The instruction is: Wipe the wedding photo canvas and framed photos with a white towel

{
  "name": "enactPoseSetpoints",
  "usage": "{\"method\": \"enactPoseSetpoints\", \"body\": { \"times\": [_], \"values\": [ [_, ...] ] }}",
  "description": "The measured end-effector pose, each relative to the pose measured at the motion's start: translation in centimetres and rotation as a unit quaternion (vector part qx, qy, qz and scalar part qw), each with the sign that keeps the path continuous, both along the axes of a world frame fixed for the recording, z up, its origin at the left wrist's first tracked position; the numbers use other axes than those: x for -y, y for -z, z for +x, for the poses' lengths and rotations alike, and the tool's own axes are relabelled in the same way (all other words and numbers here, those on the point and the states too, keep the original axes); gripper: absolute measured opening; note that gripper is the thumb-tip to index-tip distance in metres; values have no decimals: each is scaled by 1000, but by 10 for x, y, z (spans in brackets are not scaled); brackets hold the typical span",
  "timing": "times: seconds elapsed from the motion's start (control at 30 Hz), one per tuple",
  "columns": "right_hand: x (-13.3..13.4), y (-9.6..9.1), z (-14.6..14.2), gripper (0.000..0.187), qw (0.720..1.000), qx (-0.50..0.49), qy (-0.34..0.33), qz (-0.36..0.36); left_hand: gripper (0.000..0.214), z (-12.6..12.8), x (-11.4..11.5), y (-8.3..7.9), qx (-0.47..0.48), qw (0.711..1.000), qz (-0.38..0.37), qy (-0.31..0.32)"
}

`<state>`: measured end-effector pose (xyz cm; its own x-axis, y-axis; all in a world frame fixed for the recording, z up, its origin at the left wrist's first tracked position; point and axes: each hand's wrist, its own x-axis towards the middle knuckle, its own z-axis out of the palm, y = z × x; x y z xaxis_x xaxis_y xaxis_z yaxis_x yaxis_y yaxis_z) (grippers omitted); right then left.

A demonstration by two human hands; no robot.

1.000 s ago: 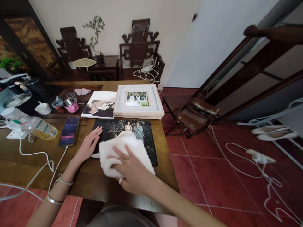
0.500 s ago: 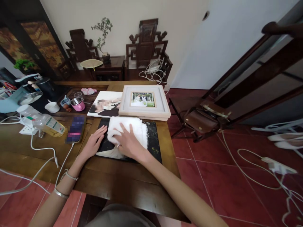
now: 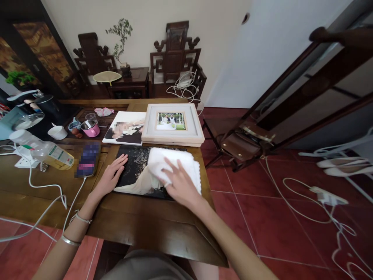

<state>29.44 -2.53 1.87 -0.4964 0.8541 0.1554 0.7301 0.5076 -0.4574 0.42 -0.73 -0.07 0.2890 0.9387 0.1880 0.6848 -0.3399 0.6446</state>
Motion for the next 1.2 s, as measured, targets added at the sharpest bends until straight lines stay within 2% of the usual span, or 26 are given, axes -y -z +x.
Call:
{"method": "enactPoseSetpoints", "body": {
  "times": [0.1, 0.2, 0.27, 0.37, 0.47, 0.53, 0.6, 0.7, 0.8, 0.87, 0.93, 1.03, 1.2],
  "values": [
    [-28, -5, -3, 40, 998, 36, 44, -21, 42, 0, -1, 0, 2, 1000, 0, -3],
    [-29, -15, -32, 44, 996, 73, 33, -32, 44, -1, 0, -2, 33, 999, 3, -8],
    [-17, -19, -57, 46, 996, 78, -23, -28, 47, -3, 2, -5, 80, 997, 16, -6],
    [8, -20, -83, 42, 983, 55, -171, -31, 55, -5, 6, -9, 142, 989, 43, -14],
    [30, -21, -86, 44, 955, 19, -294, -38, 62, -5, 8, -10, 150, 987, 50, -21],
    [40, -22, -76, 45, 948, -2, -315, -52, 62, -4, 8, -8, 132, 990, 46, -8],
    [45, -24, -59, 40, 955, -16, -288, -64, 56, -2, 7, -6, 96, 995, 38, 4],
    [41, -20, -32, 28, 980, -25, -187, -58, 46, -1, 6, -4, 32, 999, 24, 8],
    [23, -10, -13, 27, 998, -28, -53, -25, 41, 0, 3, -1, -2, 1000, 27, 10],
    [4, -6, -12, 32, 999, -33, 8, -28, 40, 0, 2, 0, -7, 999, 37, 12],
    [-16, -6, -22, 38, 996, -53, 42, -64, 40, 0, 1, 2, -8, 999, 45, 14],
    [-43, -18, -54, 47, 984, -102, 57, -133, 40, -1, 0, 4, -9, 998, 53, 16],
    [-64, -40, -109, 57, 977, -136, -23, -163, 34, -3, -1, 6, -21, 997, 71, -5]
  ]
}}
